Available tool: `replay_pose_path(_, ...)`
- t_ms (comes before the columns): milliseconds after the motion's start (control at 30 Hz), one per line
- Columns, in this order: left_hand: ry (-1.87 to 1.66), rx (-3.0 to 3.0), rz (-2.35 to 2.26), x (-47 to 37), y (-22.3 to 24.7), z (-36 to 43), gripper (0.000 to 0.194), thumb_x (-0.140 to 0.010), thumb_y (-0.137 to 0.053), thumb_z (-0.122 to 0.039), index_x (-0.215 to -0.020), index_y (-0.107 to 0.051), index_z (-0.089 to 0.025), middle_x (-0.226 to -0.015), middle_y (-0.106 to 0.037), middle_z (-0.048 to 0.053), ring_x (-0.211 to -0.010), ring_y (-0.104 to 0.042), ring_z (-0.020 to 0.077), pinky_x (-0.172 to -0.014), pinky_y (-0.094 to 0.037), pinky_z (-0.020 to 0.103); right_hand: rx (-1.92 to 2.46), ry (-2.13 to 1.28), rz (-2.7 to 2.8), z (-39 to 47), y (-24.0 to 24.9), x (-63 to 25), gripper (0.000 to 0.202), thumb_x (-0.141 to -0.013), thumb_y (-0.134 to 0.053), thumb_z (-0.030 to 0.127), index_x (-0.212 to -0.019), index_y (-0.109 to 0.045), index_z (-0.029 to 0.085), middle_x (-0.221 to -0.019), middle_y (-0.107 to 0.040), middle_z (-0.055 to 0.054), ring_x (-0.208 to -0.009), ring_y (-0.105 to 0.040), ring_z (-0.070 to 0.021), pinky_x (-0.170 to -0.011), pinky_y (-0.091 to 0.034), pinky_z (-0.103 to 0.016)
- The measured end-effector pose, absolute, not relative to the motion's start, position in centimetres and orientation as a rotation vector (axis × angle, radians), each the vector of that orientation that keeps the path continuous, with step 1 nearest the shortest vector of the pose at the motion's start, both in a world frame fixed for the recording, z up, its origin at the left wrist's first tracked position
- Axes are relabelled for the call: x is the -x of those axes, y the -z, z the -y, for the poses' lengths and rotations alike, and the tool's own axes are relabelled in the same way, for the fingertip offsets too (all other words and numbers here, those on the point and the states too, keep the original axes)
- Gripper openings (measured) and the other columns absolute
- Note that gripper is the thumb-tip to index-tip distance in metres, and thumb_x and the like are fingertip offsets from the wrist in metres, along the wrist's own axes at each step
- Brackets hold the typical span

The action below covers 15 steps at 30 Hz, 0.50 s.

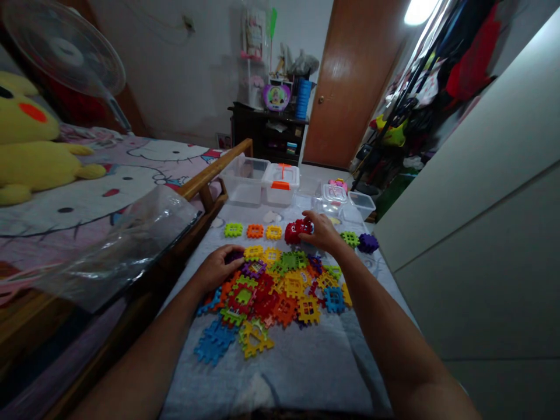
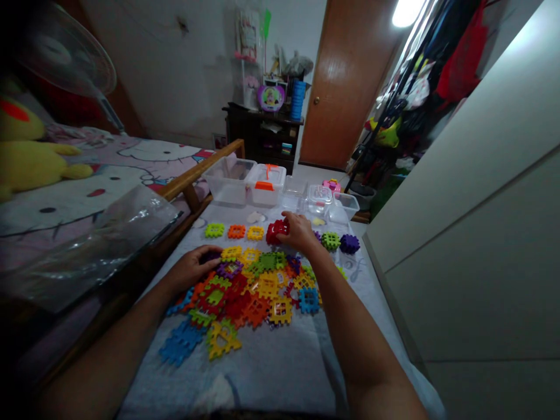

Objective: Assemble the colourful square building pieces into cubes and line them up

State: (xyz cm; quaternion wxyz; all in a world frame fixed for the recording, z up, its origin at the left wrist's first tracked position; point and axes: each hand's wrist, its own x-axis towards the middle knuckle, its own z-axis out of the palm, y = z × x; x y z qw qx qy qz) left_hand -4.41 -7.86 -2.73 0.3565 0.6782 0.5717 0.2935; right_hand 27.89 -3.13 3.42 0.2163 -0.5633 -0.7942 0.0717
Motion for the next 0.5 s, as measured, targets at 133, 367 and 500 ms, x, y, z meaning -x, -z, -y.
replay_pose_path(133,-0.775,-1.725,-1.459,4.4,2.9,7.9,0.053,-0.072,-0.066,-0.059,-0.108,-0.072,-0.020,-0.107,-0.073,0.009,-0.098,-0.067,0.0294,-0.086,-0.053,0.040,1.588,-0.204,2.238,1.5,-2.6,-27.2,0.061,-0.074,-0.073,0.028,-0.131,-0.055,0.017,-0.110,-0.071,-0.010,-0.099,-0.062,-0.0248,-0.093,-0.044,-0.040)
replay_pose_path(367,-0.763,-1.757,-1.458,4.4,3.0,7.8,0.052,-0.074,-0.065,-0.057,-0.109,-0.071,-0.019,-0.110,-0.072,0.010,-0.098,-0.067,0.0293,-0.086,-0.053,0.040,1.653,-0.225,2.290,0.8,-2.5,-26.5,0.068,-0.072,-0.075,0.031,-0.134,-0.053,0.018,-0.117,-0.070,-0.011,-0.107,-0.060,-0.0294,-0.093,-0.045,-0.042)
replay_pose_path(500,-0.757,-1.764,-1.462,4.4,2.8,7.8,0.051,-0.075,-0.064,-0.057,-0.109,-0.071,-0.020,-0.111,-0.072,0.010,-0.100,-0.067,0.0296,-0.090,-0.052,0.041,1.688,-0.247,2.319,0.7,-2.1,-26.1,0.073,-0.071,-0.076,0.031,-0.138,-0.051,0.013,-0.120,-0.069,-0.015,-0.110,-0.059,-0.0334,-0.095,-0.045,-0.047)
